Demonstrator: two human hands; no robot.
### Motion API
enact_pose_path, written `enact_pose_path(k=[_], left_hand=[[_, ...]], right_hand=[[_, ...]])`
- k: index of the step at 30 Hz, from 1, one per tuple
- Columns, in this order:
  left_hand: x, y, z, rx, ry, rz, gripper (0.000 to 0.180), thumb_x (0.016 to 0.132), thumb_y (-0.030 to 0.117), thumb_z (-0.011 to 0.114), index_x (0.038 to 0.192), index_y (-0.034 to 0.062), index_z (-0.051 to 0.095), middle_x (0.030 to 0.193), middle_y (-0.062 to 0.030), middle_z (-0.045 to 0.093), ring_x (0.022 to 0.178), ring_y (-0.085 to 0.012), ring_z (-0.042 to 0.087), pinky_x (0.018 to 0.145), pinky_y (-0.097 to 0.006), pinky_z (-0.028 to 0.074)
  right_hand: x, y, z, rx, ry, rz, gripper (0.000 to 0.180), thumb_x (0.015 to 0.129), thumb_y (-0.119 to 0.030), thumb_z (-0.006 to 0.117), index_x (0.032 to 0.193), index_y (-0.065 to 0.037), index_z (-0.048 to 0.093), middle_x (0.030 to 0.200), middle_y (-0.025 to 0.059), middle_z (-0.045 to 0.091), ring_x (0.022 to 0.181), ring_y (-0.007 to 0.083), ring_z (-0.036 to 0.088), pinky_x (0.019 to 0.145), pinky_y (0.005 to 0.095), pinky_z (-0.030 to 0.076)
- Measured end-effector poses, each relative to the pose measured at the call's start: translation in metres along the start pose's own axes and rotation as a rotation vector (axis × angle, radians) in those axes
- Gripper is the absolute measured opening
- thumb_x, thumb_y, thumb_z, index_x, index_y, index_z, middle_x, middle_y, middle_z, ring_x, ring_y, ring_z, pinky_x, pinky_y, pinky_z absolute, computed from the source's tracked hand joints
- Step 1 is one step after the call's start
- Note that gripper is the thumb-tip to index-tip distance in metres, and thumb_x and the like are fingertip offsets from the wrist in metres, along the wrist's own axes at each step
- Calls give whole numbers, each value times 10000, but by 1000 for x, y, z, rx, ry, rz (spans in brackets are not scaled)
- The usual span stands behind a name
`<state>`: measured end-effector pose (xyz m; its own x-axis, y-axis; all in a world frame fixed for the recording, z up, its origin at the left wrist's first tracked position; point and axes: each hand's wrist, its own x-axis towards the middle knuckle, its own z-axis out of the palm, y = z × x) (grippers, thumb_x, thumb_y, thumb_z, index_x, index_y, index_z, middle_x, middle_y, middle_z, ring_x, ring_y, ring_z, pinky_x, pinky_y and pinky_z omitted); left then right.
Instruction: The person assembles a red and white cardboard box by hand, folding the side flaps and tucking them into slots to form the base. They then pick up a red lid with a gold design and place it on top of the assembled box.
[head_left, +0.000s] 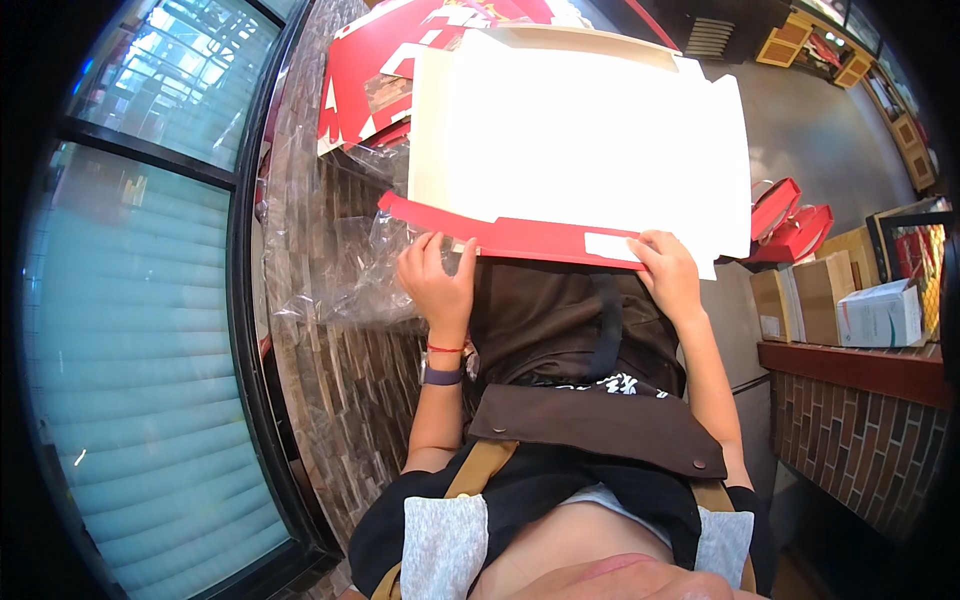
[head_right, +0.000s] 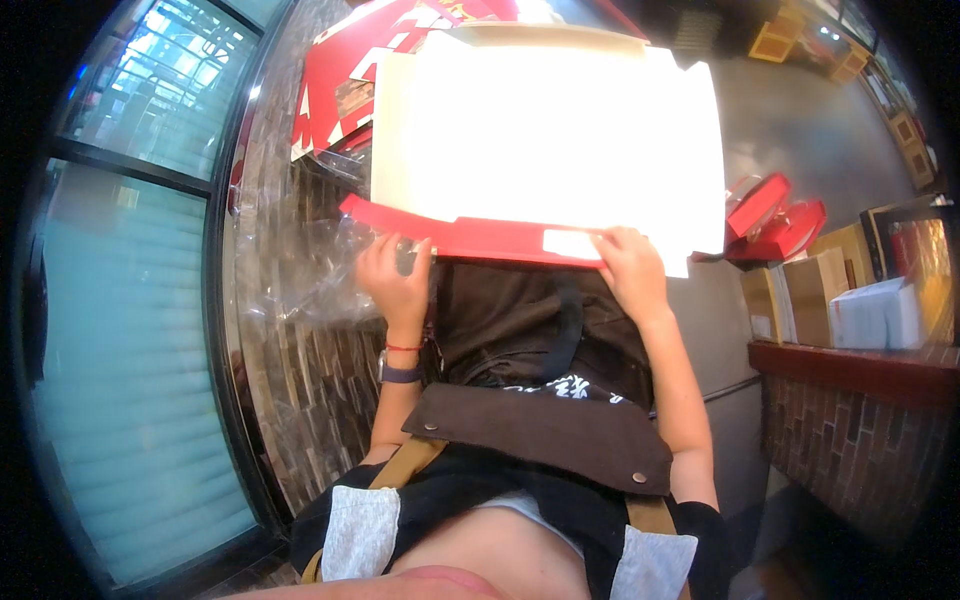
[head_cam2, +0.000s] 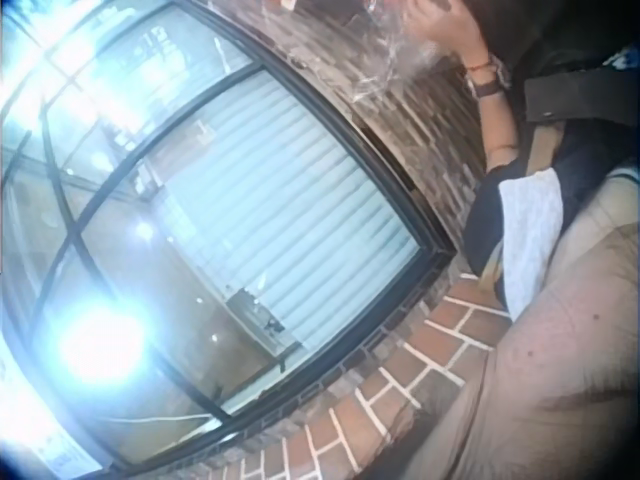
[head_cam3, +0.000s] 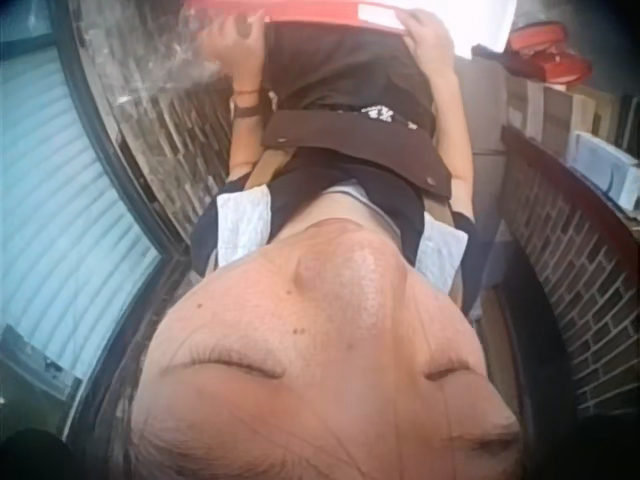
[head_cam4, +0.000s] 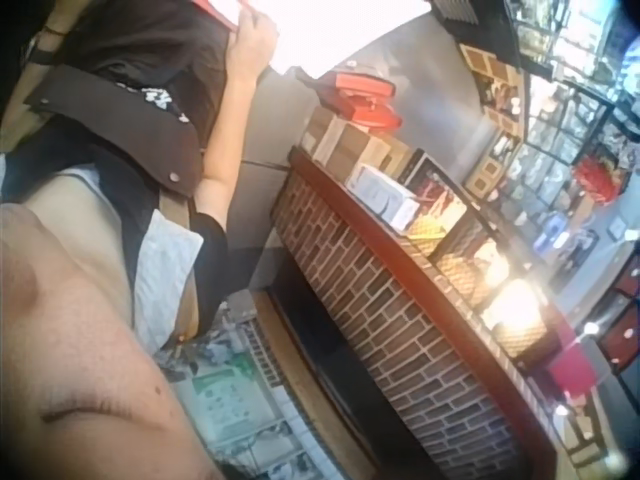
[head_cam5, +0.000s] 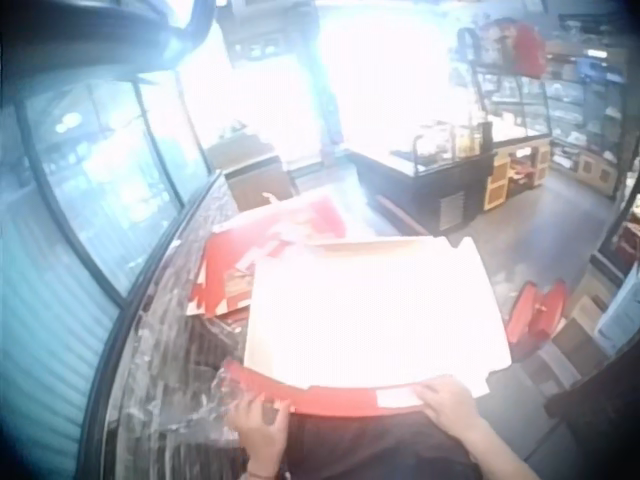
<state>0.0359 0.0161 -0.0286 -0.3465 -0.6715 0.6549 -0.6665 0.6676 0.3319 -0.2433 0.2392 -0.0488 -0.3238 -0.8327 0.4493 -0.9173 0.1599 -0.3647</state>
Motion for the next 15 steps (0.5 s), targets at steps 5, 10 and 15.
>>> enact_pose_path(k=[5,10,15], left_hand=[[8,23,14,-275,-98,170,478,919,213,825,1294,-28,653,1298,-188,710,1181,-412,653,1033,-524,495],[20,17,12,-297,-300,296,533,895,227,847,1319,-12,629,1345,-202,697,1199,-393,668,1050,-472,524],[25,23,12,-164,-510,462,529,818,195,862,1257,16,625,1287,-145,659,1195,-358,644,1034,-439,528]], right_hand=[[-2,8,1,34,-23,-1,483,738,21,797,1207,-89,764,1120,85,705,1036,302,692,876,415,569],[-2,9,0,24,-35,-4,496,732,30,801,1212,-87,759,1118,88,701,1029,303,691,867,416,569],[1,8,-1,19,-45,-13,497,723,11,818,1206,-89,755,1103,89,691,1022,302,685,852,422,565]])
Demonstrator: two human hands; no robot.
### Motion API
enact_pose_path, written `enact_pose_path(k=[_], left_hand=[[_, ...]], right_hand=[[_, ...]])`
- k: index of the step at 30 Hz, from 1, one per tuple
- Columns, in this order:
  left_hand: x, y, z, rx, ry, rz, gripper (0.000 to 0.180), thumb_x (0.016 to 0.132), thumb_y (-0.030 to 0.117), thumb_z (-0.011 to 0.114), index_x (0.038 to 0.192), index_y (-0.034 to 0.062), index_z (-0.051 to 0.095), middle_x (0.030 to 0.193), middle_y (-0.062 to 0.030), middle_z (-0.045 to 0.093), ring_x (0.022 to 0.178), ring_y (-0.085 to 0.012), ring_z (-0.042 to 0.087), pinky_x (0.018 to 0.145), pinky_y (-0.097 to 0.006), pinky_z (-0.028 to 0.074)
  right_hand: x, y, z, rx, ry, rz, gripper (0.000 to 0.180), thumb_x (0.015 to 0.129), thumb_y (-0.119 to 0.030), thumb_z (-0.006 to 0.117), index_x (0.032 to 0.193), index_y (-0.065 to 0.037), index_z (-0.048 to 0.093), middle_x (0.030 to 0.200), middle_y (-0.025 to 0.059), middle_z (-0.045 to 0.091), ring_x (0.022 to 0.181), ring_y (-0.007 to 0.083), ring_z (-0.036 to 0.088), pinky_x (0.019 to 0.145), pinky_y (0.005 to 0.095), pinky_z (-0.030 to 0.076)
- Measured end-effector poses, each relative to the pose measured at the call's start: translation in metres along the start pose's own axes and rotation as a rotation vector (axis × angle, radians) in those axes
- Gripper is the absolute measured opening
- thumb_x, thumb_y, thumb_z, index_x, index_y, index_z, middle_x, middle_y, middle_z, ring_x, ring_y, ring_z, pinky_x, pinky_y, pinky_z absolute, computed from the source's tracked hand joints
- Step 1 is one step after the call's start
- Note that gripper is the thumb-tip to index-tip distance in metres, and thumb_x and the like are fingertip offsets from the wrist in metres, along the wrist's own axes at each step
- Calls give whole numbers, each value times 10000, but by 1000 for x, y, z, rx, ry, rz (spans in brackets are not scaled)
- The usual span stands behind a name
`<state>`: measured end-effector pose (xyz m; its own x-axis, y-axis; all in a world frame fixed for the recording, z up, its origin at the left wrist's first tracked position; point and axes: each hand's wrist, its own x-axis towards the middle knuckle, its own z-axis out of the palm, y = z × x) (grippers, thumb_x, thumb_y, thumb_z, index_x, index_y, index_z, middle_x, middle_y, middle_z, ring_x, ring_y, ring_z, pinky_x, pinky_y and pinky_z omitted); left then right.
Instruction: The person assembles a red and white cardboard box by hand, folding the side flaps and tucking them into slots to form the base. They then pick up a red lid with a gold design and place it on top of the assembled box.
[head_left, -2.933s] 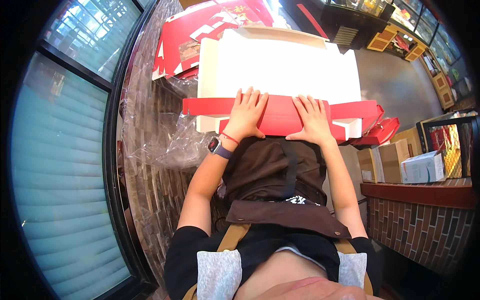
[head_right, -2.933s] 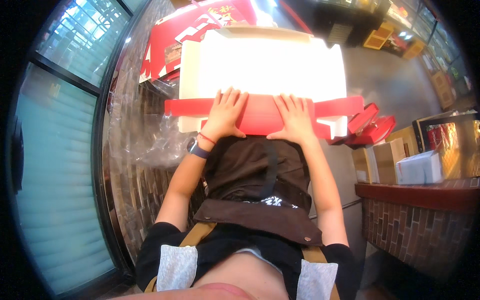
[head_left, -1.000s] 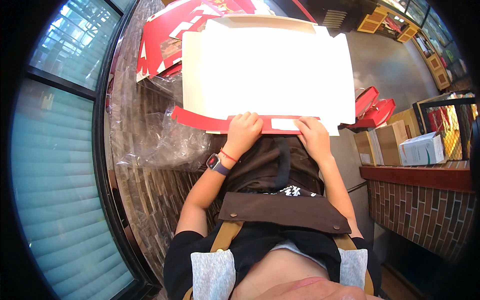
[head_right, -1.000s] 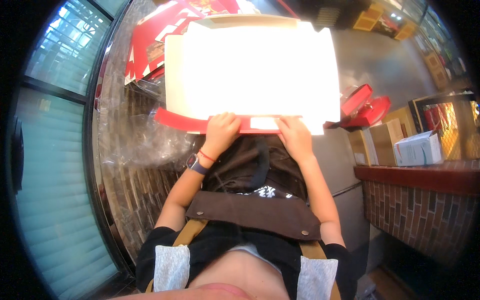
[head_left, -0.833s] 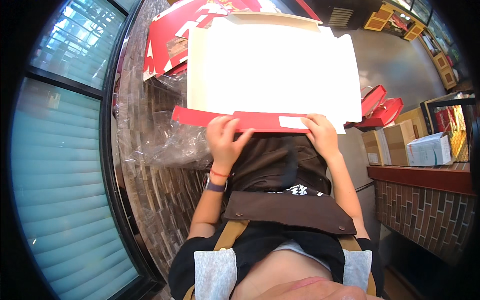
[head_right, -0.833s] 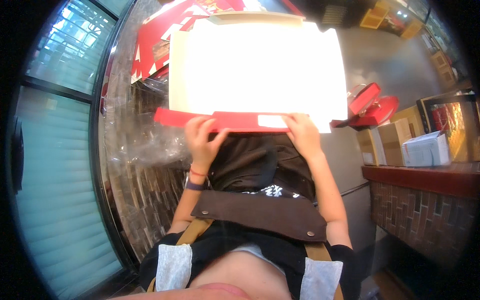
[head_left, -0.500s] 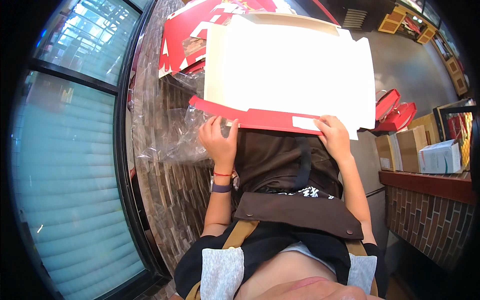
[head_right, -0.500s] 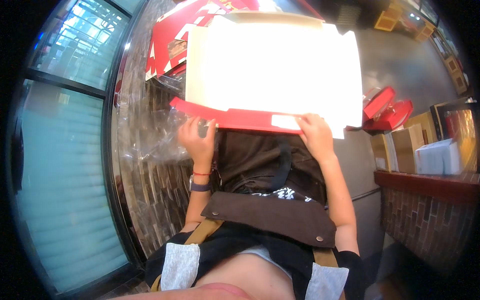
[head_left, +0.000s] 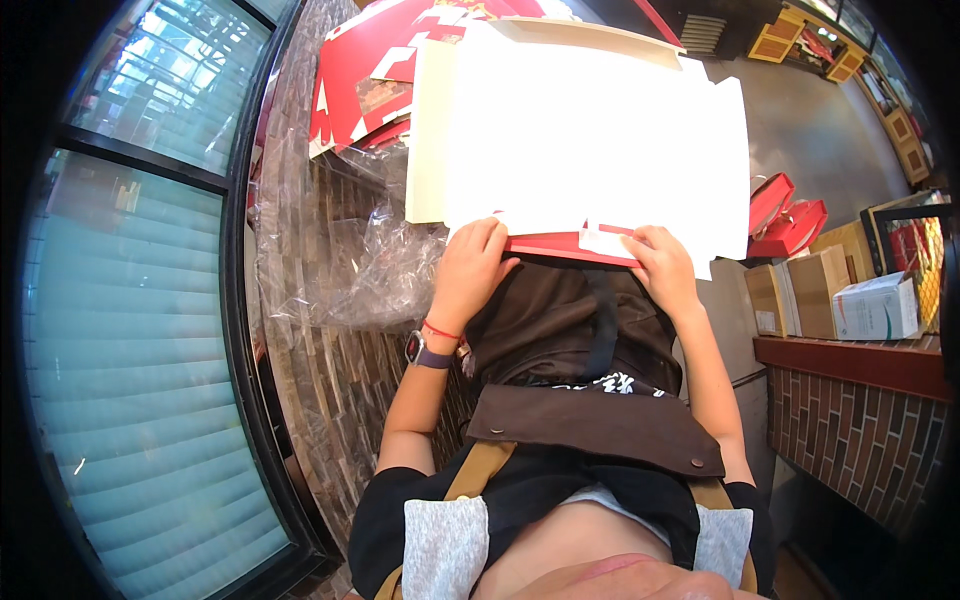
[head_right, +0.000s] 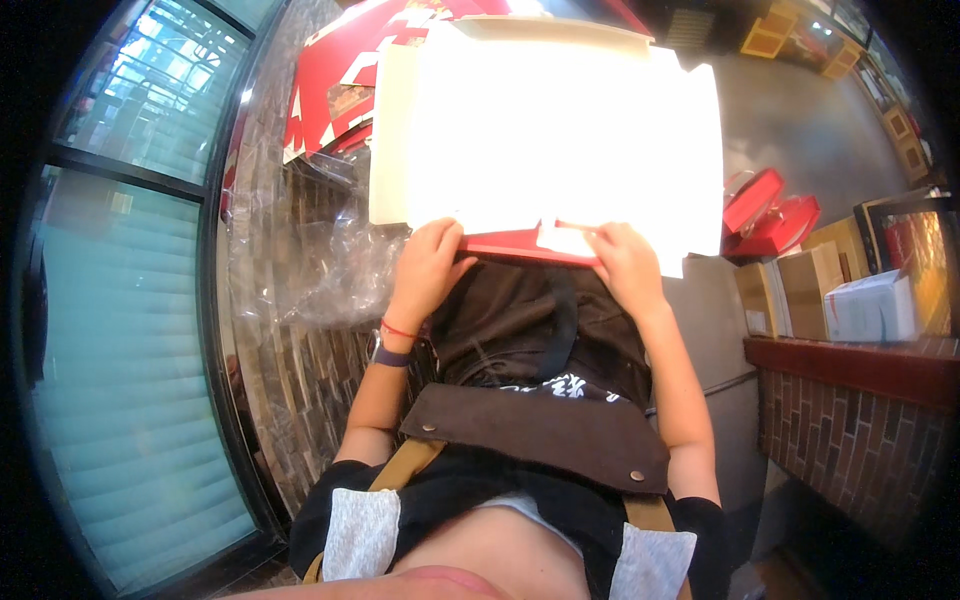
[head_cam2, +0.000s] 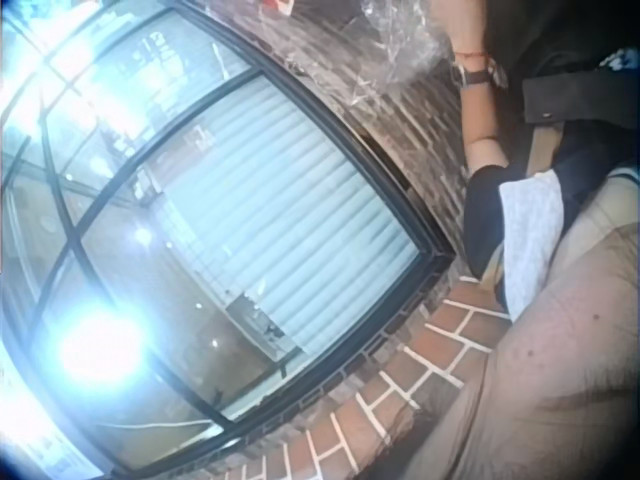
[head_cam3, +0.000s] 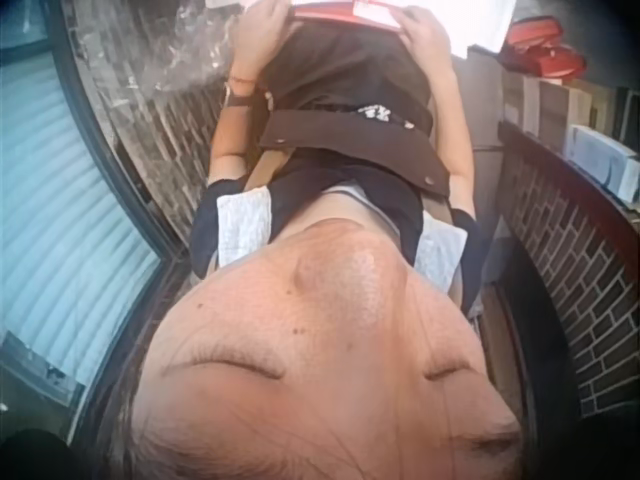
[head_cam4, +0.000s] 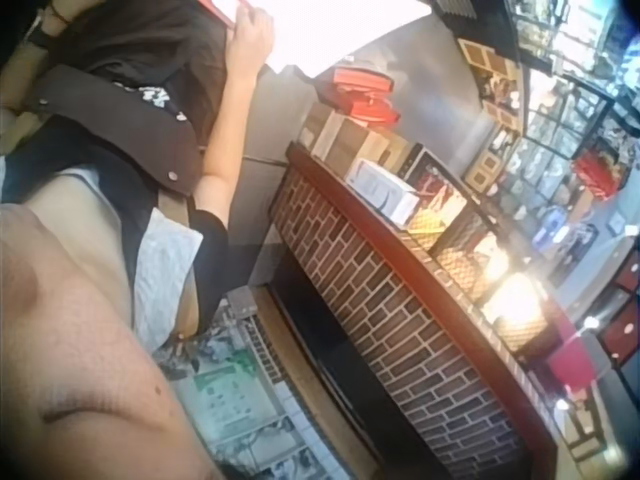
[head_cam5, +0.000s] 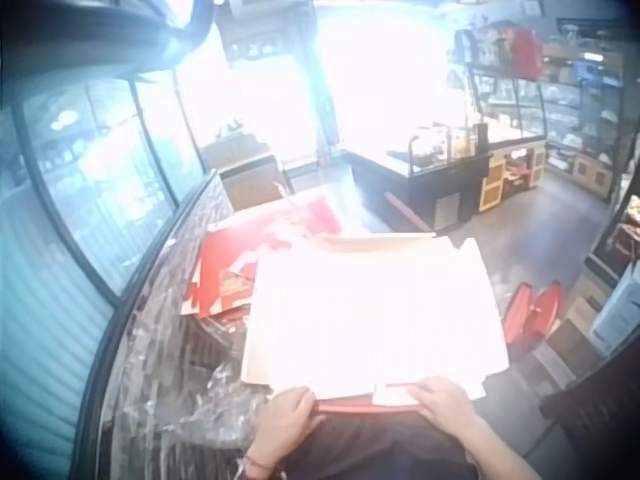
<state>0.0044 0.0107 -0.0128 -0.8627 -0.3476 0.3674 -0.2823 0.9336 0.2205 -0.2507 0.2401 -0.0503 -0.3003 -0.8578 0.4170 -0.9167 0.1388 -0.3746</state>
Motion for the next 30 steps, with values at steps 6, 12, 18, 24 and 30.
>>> enact_pose_path(k=[6,12,18,24,30], left_hand=[[20,5,33,90,3,156,408,760,234,850,1052,50,633,1035,-92,609,991,-298,621,883,-406,528],[56,-13,38,32,-129,177,424,792,430,848,882,73,636,906,-80,633,877,-292,673,743,-425,561],[79,-32,46,6,-270,153,610,832,674,760,749,74,683,789,-110,698,779,-347,717,691,-472,573],[62,-28,54,48,-195,160,495,736,558,873,792,94,708,821,-98,721,795,-325,733,696,-464,586],[65,-25,51,62,-329,79,434,759,470,887,843,94,688,851,-108,704,844,-337,712,743,-456,574]], right_hand=[[8,1,-2,-21,-74,35,398,729,-110,861,1112,-104,753,1034,79,682,961,302,680,791,427,553],[36,26,-7,61,-165,28,286,778,-327,904,858,-102,747,799,83,677,764,311,673,684,434,524],[68,33,-13,116,-389,191,454,798,-480,895,769,-58,731,667,138,633,655,334,638,622,436,482],[44,19,-3,-83,-244,49,465,855,-508,831,788,-73,683,725,114,657,707,328,672,626,450,508],[32,7,2,-141,-124,42,452,891,-491,799,777,-89,628,737,80,625,699,313,650,618,452,503]])
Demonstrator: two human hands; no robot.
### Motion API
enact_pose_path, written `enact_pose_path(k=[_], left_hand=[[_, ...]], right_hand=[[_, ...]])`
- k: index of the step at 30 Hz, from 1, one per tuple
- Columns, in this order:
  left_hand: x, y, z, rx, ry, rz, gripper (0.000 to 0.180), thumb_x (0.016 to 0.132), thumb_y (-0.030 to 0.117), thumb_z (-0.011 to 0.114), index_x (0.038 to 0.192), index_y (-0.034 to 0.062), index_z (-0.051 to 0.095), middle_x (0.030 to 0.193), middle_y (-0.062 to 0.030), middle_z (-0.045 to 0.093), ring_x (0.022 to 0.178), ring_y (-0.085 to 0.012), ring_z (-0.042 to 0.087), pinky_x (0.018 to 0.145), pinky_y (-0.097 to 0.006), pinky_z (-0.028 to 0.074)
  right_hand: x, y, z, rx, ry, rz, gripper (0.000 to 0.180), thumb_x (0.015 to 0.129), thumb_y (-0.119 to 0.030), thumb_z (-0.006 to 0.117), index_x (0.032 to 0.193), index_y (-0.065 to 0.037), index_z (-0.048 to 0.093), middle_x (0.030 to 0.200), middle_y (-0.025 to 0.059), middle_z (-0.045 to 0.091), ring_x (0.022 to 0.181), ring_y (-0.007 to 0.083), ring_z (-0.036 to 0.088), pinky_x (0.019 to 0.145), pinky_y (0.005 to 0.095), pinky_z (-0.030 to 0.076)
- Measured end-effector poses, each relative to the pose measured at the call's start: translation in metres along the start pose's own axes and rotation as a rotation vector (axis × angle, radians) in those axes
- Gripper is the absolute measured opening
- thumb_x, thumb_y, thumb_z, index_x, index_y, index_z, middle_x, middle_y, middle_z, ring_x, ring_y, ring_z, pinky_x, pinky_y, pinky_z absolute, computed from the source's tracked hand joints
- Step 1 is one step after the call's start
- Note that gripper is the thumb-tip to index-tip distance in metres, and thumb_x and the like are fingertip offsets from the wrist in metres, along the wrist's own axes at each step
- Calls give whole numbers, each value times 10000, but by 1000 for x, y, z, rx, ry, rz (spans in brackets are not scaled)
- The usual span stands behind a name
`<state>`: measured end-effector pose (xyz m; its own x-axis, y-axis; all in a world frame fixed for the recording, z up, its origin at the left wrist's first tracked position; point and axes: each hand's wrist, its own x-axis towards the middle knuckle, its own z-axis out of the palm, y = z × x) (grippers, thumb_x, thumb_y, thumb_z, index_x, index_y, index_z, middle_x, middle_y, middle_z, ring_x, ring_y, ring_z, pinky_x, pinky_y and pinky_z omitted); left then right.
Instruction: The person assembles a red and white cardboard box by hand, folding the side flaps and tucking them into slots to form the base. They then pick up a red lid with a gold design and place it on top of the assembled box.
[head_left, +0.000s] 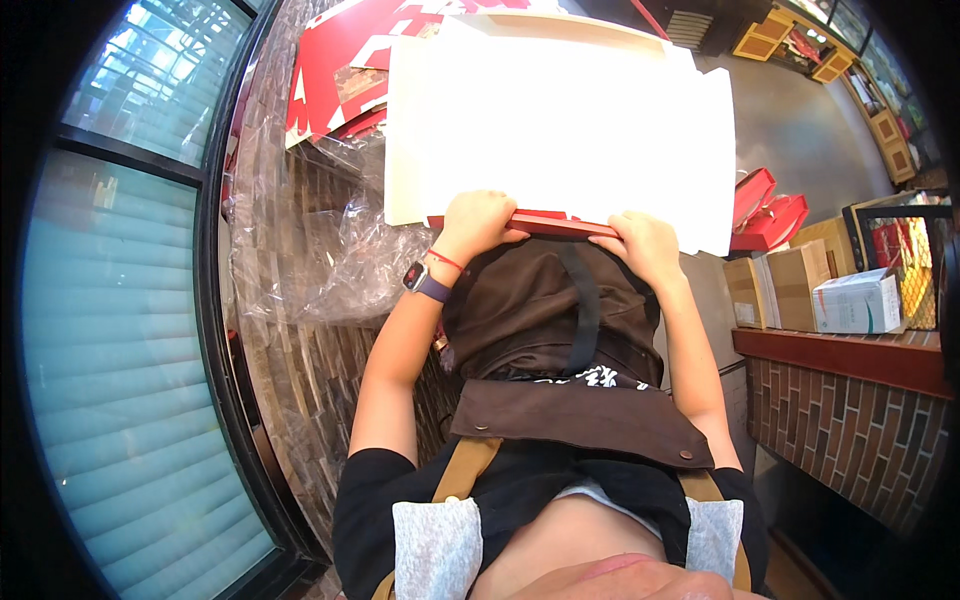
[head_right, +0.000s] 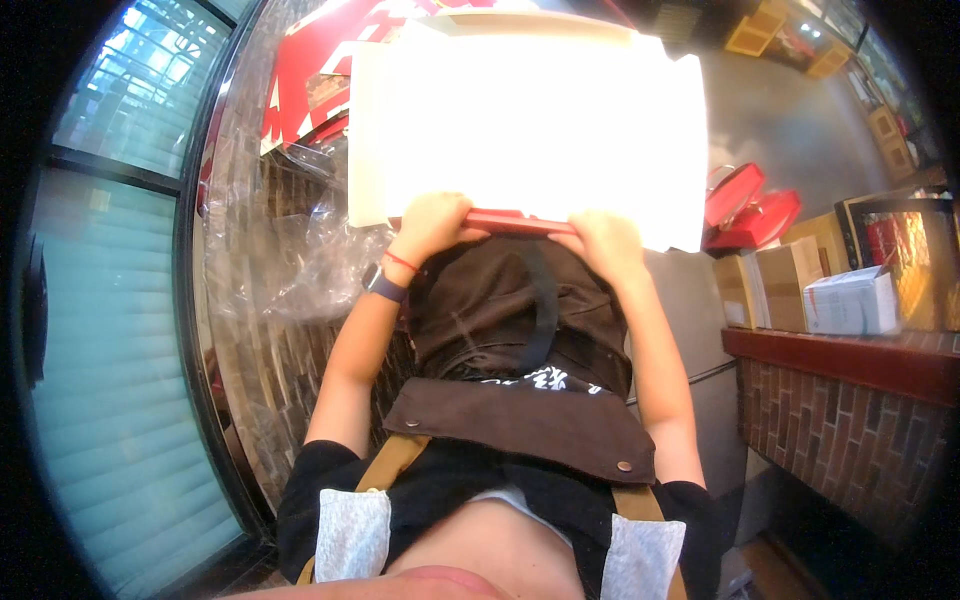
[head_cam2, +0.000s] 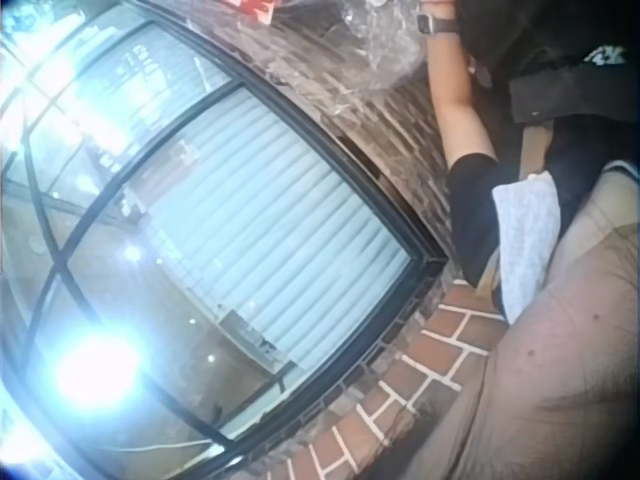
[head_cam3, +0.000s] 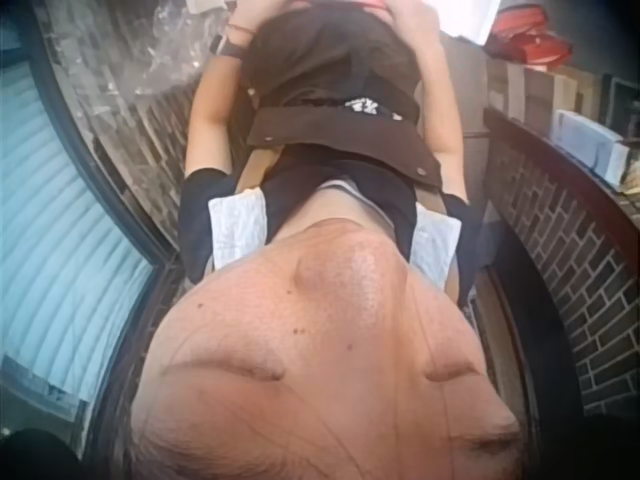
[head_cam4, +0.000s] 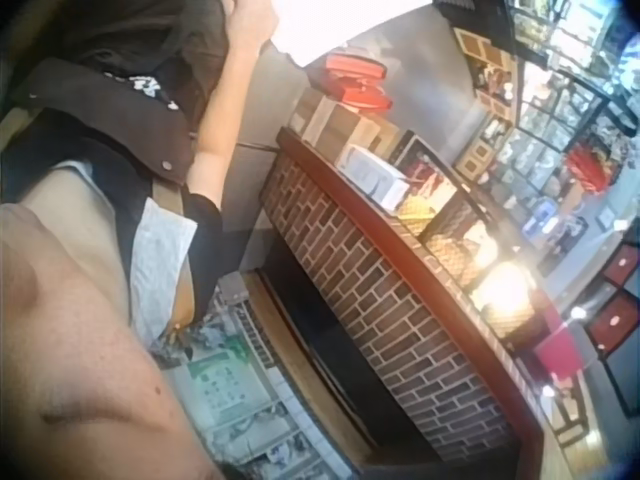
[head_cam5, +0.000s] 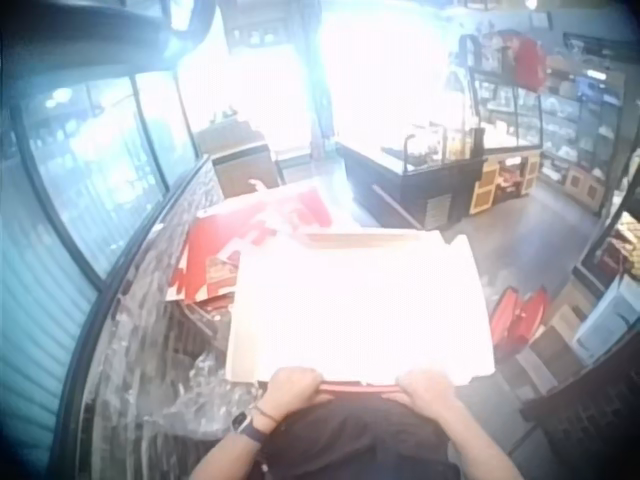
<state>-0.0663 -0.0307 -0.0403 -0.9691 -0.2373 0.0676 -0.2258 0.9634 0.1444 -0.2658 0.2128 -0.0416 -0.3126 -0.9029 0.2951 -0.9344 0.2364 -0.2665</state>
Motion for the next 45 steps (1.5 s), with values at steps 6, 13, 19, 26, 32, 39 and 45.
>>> enact_pose_path(k=[6,13,19,26,32,39,45], left_hand=[[-17,17,-33,93,426,59,545,742,357,930,1153,95,688,1284,-120,641,1307,-339,557,1099,-527,456],[-45,65,-33,-442,950,-286,1093,770,239,977,1602,-12,316,1542,-249,407,1427,-405,422,1199,-546,368],[-40,81,-9,-1304,483,-305,1120,809,75,870,1656,42,138,1488,-163,458,1383,-265,517,1133,-426,482],[-68,-6,-32,-1466,622,-529,809,904,-96,614,1629,58,288,1380,-136,625,1131,-192,685,905,-305,575],[-92,-18,-37,-573,486,-460,688,937,42,684,1566,6,409,1407,-247,631,1150,-371,705,946,-423,571],[-105,-34,-8,-631,451,-601,344,1067,196,599,1339,-1,673,1041,-148,786,878,-309,730,801,-356,548],[-117,-55,22,-1218,494,-750,364,1124,299,559,1114,-18,738,1022,-57,739,915,-131,637,782,-333,515]], right_hand=[[-2,-1,-5,144,79,-11,428,872,-460,840,784,-78,667,729,103,620,695,320,651,612,451,490],[44,-73,-22,650,173,175,367,984,-398,771,987,-31,773,814,172,722,691,316,708,657,417,549],[78,-119,-18,1465,-204,127,465,1108,-214,635,1516,-1,560,1303,141,709,1265,205,644,1107,352,505],[31,-66,-52,898,-246,99,557,1054,-241,679,1530,14,545,1485,187,653,1421,304,585,1199,408,421],[-31,19,-50,107,32,88,371,1017,-209,666,1330,-11,660,1353,205,679,1314,400,608,1134,471,479],[-72,39,-48,-21,-191,56,438,940,-19,675,1373,-84,661,1475,166,630,1399,367,558,1240,493,390],[-75,25,-54,-37,-271,32,554,890,-108,786,1430,-152,670,1564,144,579,1509,367,470,1297,563,270]])
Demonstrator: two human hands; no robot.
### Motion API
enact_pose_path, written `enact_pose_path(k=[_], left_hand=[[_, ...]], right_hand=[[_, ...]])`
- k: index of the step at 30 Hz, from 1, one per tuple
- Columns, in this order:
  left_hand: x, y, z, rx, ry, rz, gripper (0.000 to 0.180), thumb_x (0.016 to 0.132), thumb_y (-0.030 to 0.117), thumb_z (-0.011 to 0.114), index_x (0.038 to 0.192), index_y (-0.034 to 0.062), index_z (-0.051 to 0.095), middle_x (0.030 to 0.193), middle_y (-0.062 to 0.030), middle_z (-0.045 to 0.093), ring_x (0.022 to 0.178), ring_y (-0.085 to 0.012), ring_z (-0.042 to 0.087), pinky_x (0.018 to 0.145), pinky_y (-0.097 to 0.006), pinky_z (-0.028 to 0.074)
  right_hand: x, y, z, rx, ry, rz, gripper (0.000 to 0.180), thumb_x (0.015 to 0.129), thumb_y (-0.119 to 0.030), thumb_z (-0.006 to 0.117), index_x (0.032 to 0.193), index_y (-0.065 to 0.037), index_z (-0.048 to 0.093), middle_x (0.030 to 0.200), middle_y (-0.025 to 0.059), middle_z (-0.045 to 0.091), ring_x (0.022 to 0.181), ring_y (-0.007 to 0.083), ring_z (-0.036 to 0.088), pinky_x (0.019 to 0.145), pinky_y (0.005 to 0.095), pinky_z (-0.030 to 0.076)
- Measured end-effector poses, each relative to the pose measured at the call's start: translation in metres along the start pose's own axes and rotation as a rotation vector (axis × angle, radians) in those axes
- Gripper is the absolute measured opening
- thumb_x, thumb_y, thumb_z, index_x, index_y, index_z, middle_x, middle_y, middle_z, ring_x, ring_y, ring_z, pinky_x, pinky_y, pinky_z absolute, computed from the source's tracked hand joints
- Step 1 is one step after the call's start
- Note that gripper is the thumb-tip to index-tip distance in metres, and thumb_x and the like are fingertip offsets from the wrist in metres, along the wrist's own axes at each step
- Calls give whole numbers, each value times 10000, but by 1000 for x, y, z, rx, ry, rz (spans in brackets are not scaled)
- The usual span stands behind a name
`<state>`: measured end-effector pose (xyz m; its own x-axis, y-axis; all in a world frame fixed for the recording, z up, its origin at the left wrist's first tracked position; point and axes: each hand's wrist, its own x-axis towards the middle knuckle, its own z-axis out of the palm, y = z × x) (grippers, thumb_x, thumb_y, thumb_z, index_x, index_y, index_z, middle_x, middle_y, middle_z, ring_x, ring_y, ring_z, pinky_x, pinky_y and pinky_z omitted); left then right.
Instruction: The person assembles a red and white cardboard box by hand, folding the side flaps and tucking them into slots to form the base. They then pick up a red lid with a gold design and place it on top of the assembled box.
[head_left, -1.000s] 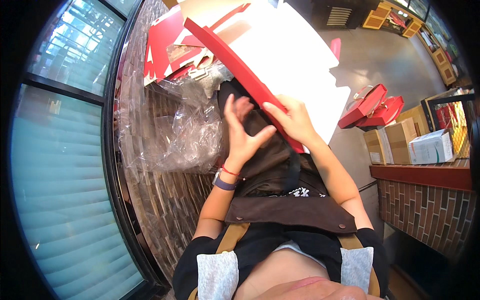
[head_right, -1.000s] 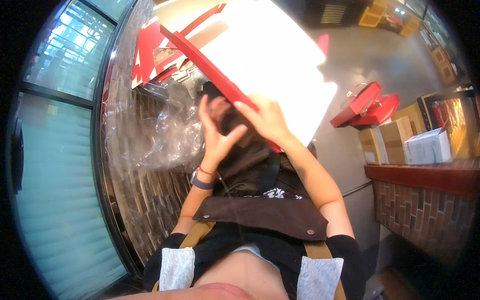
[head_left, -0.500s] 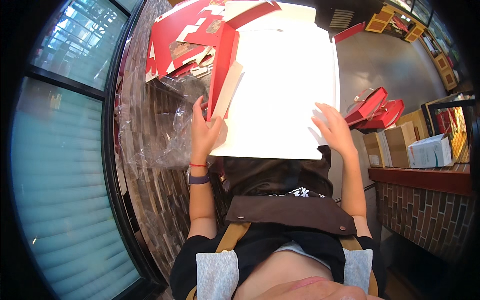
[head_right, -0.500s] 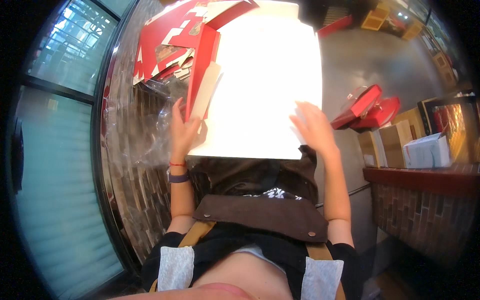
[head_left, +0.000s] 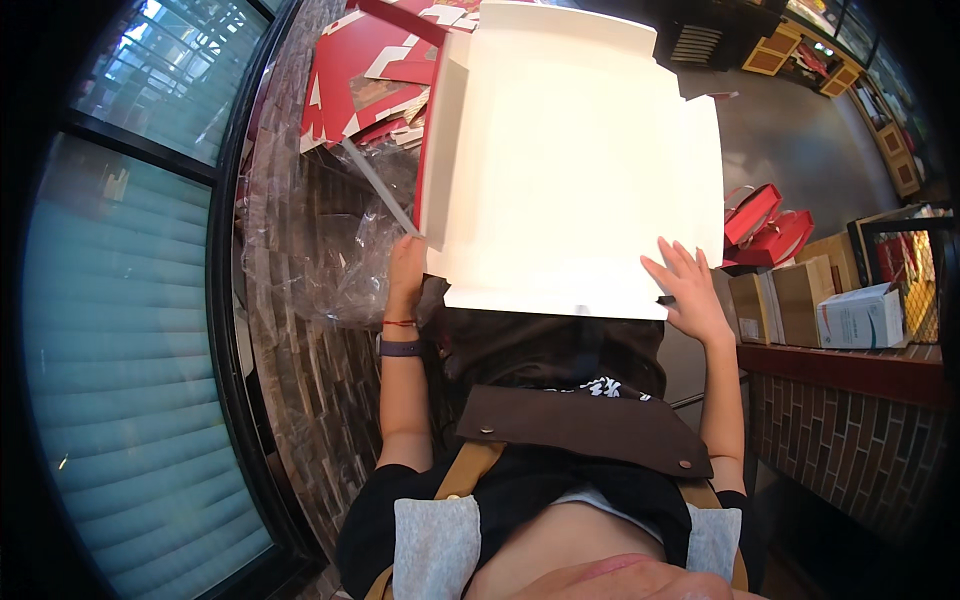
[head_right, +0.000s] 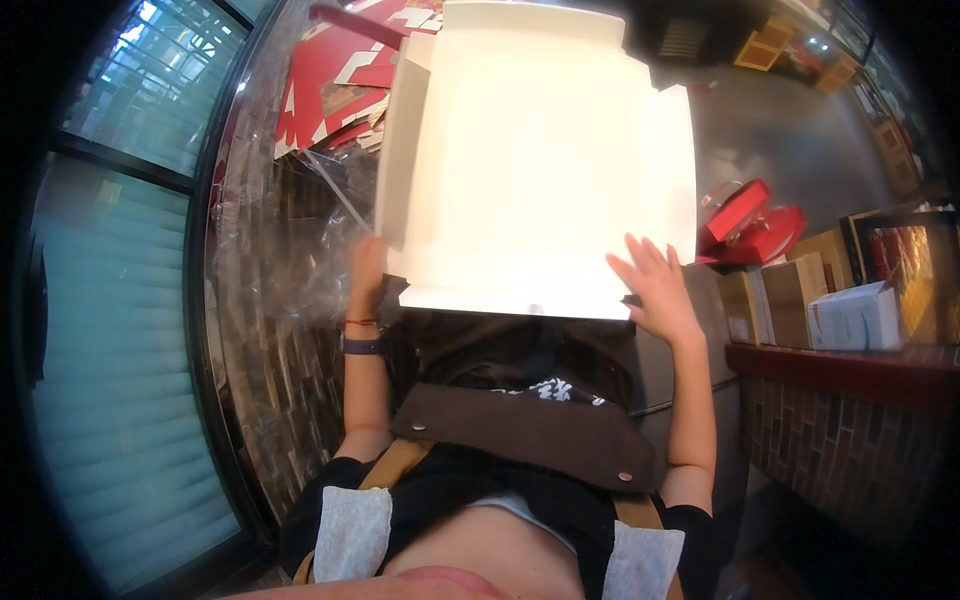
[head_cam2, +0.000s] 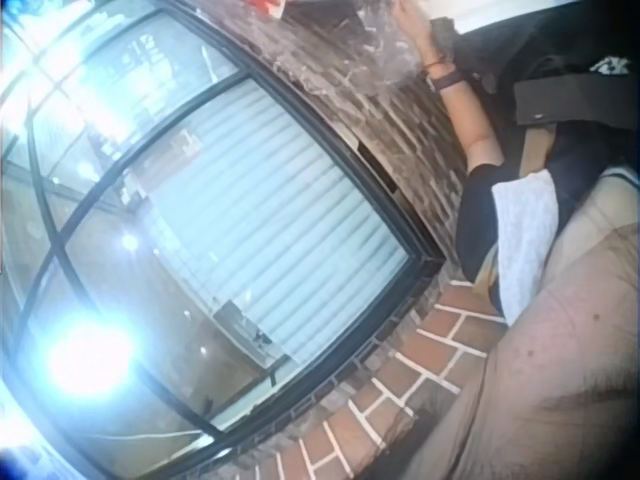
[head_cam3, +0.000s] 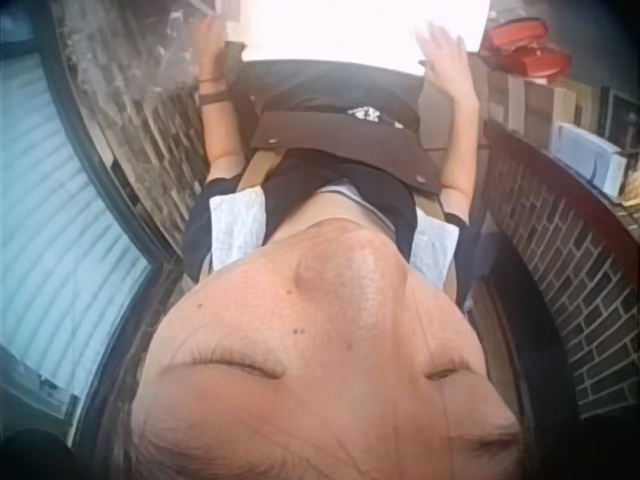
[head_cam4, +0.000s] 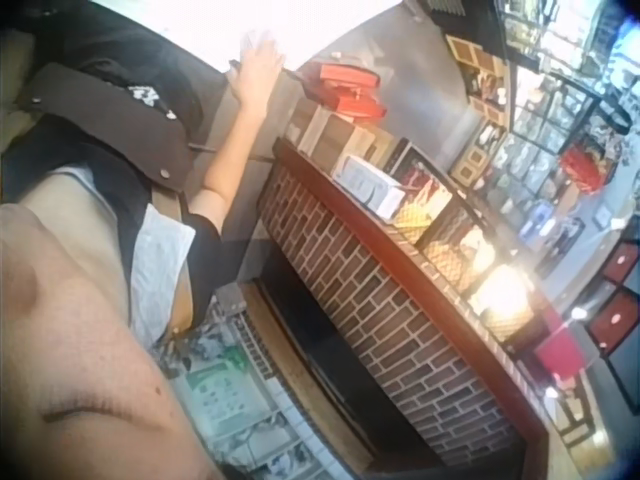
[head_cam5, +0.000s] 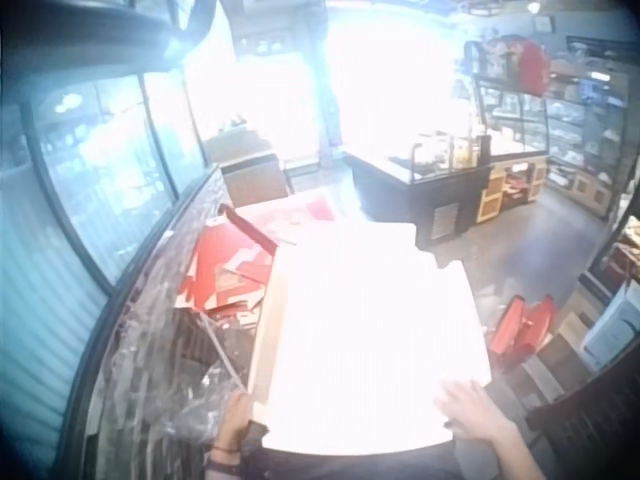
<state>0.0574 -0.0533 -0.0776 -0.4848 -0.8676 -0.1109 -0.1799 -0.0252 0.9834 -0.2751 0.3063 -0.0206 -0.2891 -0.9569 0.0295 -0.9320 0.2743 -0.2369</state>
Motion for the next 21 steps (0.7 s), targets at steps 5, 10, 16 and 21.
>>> enact_pose_path(k=[5,10,16,21], left_hand=[[6,-5,2,-292,-38,-199,462,1111,422,586,1298,7,662,1072,-92,753,896,-212,746,715,-368,615],[19,-22,-9,-696,-130,-228,448,1121,299,558,1482,40,505,1297,-161,689,1086,-330,739,854,-531,669],[9,9,7,-623,54,-55,473,1062,62,560,1527,62,474,1465,-145,600,1217,-306,681,941,-468,643],[2,11,8,-443,98,324,506,931,-123,638,1400,62,602,1496,-157,607,1288,-255,640,1097,-401,534]], right_hand=[[14,17,25,282,195,-1,305,906,-212,818,1190,-105,790,1447,114,677,1418,362,555,1217,526,382],[45,9,25,437,329,176,352,900,-344,823,1096,-52,805,1113,127,770,1097,331,668,966,419,524],[48,4,23,292,364,174,360,895,-334,826,1100,-42,784,1069,115,732,1060,335,643,958,432,511],[9,-17,66,214,768,238,457,910,-170,812,1305,-3,652,1284,178,635,1177,380,607,1049,488,476]])
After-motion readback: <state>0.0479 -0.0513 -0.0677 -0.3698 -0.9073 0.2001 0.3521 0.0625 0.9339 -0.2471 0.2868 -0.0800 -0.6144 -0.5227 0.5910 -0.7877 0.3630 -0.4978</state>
